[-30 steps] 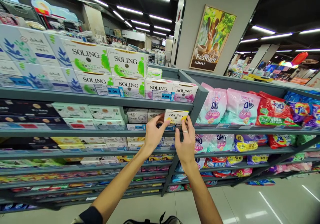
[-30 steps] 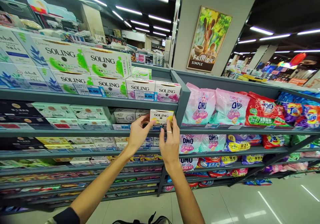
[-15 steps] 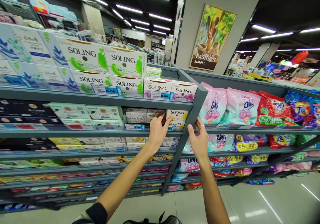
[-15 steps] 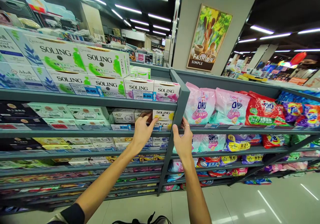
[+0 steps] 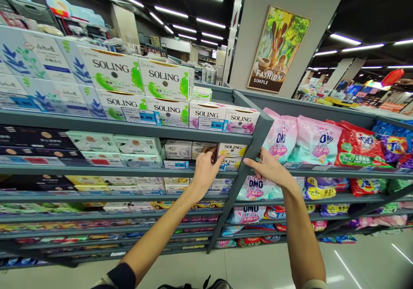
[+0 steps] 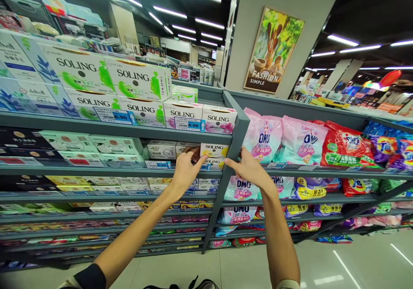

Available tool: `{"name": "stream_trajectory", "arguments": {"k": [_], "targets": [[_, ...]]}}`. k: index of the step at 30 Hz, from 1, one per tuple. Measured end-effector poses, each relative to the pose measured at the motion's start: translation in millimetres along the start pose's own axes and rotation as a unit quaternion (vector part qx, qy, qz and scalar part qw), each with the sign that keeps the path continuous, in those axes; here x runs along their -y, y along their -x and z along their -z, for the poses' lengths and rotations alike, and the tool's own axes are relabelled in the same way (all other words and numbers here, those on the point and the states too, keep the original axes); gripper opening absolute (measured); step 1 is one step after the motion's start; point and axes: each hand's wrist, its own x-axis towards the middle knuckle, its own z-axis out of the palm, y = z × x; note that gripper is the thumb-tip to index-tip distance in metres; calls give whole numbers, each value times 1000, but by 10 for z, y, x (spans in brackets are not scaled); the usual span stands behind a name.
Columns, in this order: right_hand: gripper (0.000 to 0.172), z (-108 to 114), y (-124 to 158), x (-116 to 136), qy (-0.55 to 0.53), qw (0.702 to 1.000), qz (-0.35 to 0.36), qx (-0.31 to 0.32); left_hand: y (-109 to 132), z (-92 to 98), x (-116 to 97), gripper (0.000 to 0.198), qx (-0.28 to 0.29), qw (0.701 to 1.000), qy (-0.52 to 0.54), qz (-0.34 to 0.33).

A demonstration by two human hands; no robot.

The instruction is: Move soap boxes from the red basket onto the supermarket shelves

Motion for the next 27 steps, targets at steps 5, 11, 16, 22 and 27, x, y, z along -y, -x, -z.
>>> {"name": "stream_trajectory", "arguments": {"k": [5, 11, 16, 22, 27], "targets": [[36, 165, -150, 119, -8, 993, -29, 111, -16, 16, -6, 31, 11, 1000, -2, 0], [27, 149, -178, 197, -32, 992, -41, 115, -32, 46, -23, 33, 55, 998, -26, 13], [27, 105, -157, 185, -56, 993, -74, 68, -42, 64, -26, 31, 56, 998, -6, 6], [39, 64, -149, 119, -66, 993, -64, 70, -56, 57, 1, 31, 54, 998, 37, -5], [46, -37, -115, 37, -45, 998, -37, 21, -10, -5, -1, 32, 23, 1000, -20, 0]]}}
